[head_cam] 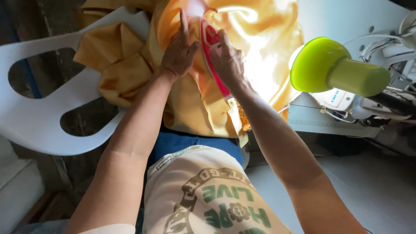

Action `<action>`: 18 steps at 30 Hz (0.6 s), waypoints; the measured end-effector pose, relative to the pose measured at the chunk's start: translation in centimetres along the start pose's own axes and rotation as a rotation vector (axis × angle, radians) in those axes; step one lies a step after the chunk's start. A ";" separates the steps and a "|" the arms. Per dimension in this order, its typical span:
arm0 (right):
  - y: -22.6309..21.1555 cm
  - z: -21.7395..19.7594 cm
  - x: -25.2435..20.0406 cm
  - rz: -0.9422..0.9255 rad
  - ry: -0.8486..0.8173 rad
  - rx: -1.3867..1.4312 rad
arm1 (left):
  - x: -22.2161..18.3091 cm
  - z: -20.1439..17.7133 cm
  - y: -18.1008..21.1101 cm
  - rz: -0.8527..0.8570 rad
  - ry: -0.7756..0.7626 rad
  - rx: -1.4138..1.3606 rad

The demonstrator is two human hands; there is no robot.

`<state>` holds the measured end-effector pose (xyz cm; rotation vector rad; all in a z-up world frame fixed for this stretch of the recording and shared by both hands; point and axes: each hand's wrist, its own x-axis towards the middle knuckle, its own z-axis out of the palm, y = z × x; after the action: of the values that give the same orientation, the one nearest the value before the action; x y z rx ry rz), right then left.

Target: Ironing a piece of gold fabric with decorative trim on a work table

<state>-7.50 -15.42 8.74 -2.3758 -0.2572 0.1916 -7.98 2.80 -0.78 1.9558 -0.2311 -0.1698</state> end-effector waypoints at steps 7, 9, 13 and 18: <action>-0.8 -0.1 1.7 -0.102 0.033 -0.163 | 0.1 0.1 0.1 0.007 0.008 -0.136; -1.2 -0.5 0.9 -0.151 0.046 -0.049 | 0.5 -0.1 0.1 0.024 0.040 -0.061; 0.7 0.8 1.0 -0.151 0.059 -0.081 | 0.5 0.7 -1.4 -0.042 0.019 0.030; 0.2 -0.5 0.0 -0.093 0.111 -0.020 | 1.8 -0.3 0.5 0.089 0.055 0.031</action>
<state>-7.41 -15.92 8.93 -2.3790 -0.3177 0.0137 -6.22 2.44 -0.20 1.9743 -0.2858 -0.0538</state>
